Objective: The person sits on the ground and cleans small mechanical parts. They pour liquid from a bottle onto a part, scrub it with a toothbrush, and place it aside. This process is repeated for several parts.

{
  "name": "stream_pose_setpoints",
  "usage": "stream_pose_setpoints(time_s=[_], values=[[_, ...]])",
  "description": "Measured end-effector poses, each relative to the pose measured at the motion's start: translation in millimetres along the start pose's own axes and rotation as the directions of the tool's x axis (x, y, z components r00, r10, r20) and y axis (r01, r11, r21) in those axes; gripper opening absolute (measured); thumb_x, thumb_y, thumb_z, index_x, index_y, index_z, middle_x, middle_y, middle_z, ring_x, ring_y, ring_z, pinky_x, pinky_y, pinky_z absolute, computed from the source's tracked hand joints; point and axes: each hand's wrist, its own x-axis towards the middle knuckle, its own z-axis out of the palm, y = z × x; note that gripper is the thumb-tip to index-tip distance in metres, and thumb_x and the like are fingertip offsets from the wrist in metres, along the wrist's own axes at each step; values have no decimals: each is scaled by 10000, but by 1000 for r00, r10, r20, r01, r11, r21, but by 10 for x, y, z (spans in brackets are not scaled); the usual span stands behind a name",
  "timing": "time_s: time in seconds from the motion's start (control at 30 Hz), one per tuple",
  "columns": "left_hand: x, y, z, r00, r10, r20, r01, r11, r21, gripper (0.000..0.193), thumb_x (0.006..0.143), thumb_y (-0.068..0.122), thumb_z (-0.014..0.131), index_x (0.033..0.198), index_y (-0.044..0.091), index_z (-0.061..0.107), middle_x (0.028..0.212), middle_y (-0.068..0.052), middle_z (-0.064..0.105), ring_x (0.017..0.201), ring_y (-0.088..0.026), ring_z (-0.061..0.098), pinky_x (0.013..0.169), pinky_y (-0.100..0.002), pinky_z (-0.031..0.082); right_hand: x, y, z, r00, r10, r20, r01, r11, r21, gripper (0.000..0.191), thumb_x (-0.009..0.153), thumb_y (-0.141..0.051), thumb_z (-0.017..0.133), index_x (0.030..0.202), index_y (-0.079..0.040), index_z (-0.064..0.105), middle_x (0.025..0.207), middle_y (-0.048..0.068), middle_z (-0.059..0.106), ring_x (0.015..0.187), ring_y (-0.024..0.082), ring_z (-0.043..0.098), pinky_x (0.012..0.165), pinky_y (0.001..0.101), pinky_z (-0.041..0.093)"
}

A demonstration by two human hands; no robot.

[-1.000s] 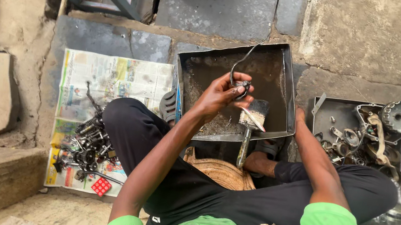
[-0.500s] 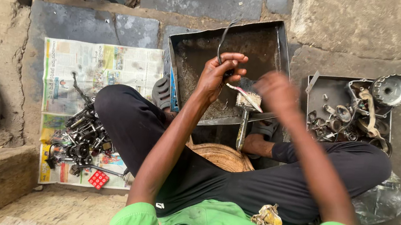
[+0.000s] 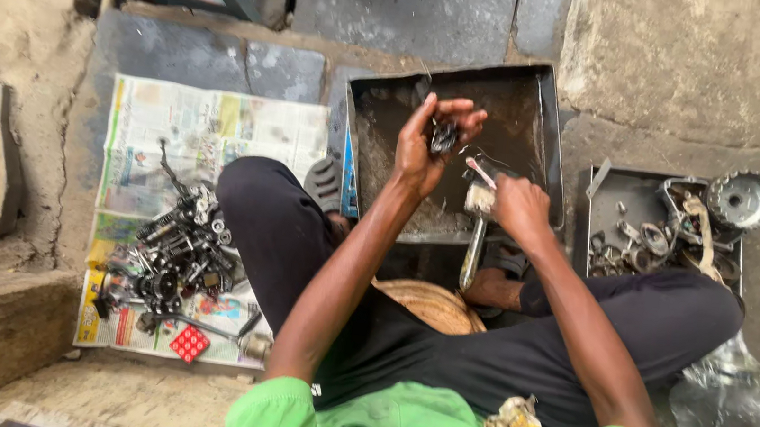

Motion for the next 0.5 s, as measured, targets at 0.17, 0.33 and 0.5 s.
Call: stream_pose_setpoints(time_s=[0.17, 0.33, 0.5], values=[[36, -57, -79, 994, 102, -49, -100, 994, 43, 568, 1130, 389, 335, 1087, -32, 714, 927, -168, 758, 1018, -294, 737, 941, -412, 585, -326, -386, -405, 981, 7, -195, 78, 901, 426, 114, 1013, -68, 521, 1116, -28, 551, 679, 202, 645, 579, 387, 675, 477, 491, 509], [25, -119, -116, 984, 97, -150, -61, 973, 223, 566, 1113, 411, 353, 981, -3, 716, 766, -122, 702, 685, -222, 673, 643, -378, 537, -479, -912, -419, 982, 11, -187, 74, 893, 444, 50, 1085, -58, 477, 1128, -38, 494, 680, 165, 636, 498, 314, 652, 402, 447, 480], [39, -134, -185, 988, 124, -96, -125, 992, -4, 603, 1146, 468, 410, 800, 40, 655, 590, -63, 577, 536, -190, 604, 480, -303, 483, -491, -1071, -312, 964, -65, -257, 174, 886, 430, 136, 1015, -42, 495, 1150, -30, 481, 641, 188, 638, 539, 333, 656, 485, 478, 487]])
